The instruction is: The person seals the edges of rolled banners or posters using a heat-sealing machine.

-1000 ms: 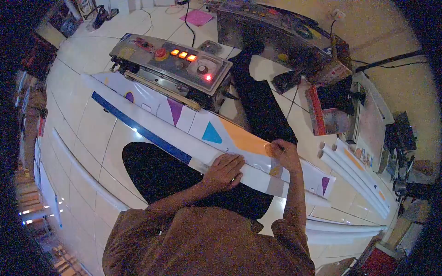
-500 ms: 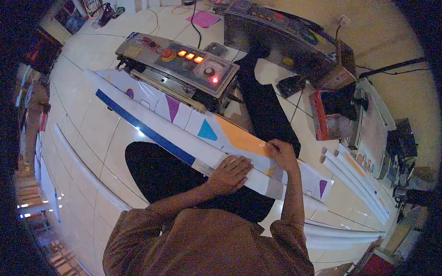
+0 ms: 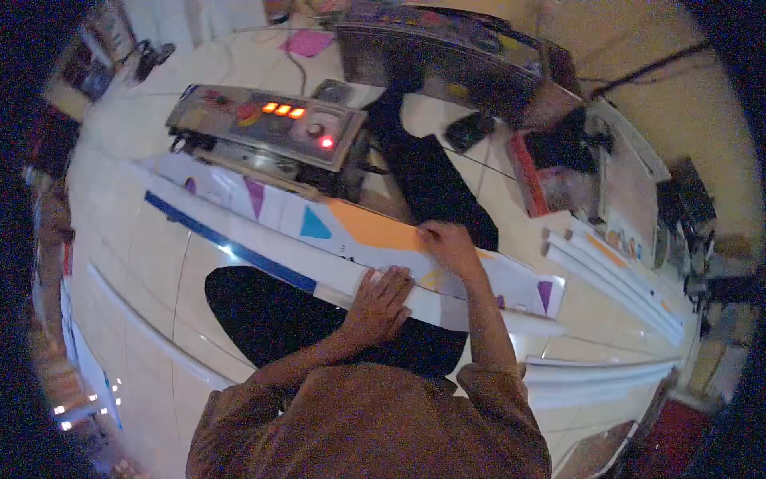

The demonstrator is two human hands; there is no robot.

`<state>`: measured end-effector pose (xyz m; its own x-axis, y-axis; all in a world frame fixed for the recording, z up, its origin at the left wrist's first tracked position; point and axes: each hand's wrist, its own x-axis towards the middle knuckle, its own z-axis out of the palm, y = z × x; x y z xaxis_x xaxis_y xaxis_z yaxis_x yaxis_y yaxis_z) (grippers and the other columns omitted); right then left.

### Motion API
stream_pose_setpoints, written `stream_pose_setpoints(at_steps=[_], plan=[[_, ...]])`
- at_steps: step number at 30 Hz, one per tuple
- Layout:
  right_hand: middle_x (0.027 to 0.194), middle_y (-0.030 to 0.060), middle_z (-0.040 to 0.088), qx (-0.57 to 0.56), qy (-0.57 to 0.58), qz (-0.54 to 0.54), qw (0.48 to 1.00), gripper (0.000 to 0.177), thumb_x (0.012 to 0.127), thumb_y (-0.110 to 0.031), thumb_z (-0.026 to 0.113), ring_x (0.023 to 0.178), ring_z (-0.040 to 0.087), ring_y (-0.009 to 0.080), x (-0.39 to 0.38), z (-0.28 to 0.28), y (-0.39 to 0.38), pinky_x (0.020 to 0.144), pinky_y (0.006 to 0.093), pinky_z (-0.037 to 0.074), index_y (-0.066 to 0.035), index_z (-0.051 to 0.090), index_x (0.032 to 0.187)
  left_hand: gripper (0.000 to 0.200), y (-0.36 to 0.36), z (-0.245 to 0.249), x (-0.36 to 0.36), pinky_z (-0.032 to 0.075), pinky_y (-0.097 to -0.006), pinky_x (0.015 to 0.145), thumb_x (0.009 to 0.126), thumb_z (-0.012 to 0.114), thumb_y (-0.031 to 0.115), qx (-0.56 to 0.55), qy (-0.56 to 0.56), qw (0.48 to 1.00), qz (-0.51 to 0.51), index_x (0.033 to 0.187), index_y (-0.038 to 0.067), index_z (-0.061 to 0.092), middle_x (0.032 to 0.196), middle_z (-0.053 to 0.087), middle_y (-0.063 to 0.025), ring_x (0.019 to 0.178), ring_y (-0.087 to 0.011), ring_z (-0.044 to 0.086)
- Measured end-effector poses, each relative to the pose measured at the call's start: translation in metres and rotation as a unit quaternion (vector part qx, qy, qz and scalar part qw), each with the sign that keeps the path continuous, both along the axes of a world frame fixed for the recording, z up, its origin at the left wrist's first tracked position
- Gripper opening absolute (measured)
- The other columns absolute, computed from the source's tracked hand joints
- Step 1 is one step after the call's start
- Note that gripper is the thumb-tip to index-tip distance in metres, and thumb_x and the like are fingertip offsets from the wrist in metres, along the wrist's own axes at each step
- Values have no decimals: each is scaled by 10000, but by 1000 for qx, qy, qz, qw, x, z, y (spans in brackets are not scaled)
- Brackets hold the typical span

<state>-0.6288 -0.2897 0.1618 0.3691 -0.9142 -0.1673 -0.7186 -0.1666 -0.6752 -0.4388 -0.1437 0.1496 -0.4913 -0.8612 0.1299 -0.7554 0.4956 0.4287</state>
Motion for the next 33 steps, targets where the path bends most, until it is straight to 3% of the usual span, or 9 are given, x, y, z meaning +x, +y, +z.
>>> stream_pose_setpoints(at_steps=[1,7,11,13,22,33], plan=[[926,164,685,-61,-46,7,997,256,885,-262,598,830,659,343,-1,0,4,730,385,522,-41,685,982,591,-1,0,-5,221,-548,1124,898,554,333,-2,2,1000,-4,1393,39,424,1471,379,-150,1394,-315,298],[1005,163,685,-102,-14,-10,995,237,886,-211,594,944,650,322,-51,-3,31,832,395,518,-31,694,1004,553,-10,-7,-34,210,-548,1129,913,534,349,-42,28,997,-58,1366,41,460,1481,370,-124,1376,-317,319],[1003,162,688,-80,12,-56,995,219,881,-175,611,930,658,317,-92,-8,47,834,387,520,-14,690,1006,565,-13,-12,-39,207,-565,1130,913,539,346,-50,23,996,-66,1387,55,442,1488,368,-111,1391,-310,300],[1009,175,694,-43,-5,-110,993,207,879,-143,637,909,679,270,-98,-2,49,807,333,533,6,697,1011,550,-15,-10,-37,205,-565,1132,915,537,342,-34,32,996,-75,1375,52,455,1473,387,-105,1388,-307,305],[943,166,698,-51,0,-75,996,206,882,-136,638,838,678,249,-80,-5,35,773,326,527,26,689,998,554,-11,-14,-31,180,-532,1152,940,482,370,-23,53,996,-70,1368,20,447,1452,404,-130,1384,-289,308],[893,158,693,-25,-25,-61,998,214,878,-151,622,784,661,207,-58,-6,22,725,316,513,30,683,974,587,-8,-15,-31,219,-543,1136,914,521,392,-45,42,996,-58,1371,33,444,1454,402,-119,1377,-298,327]])
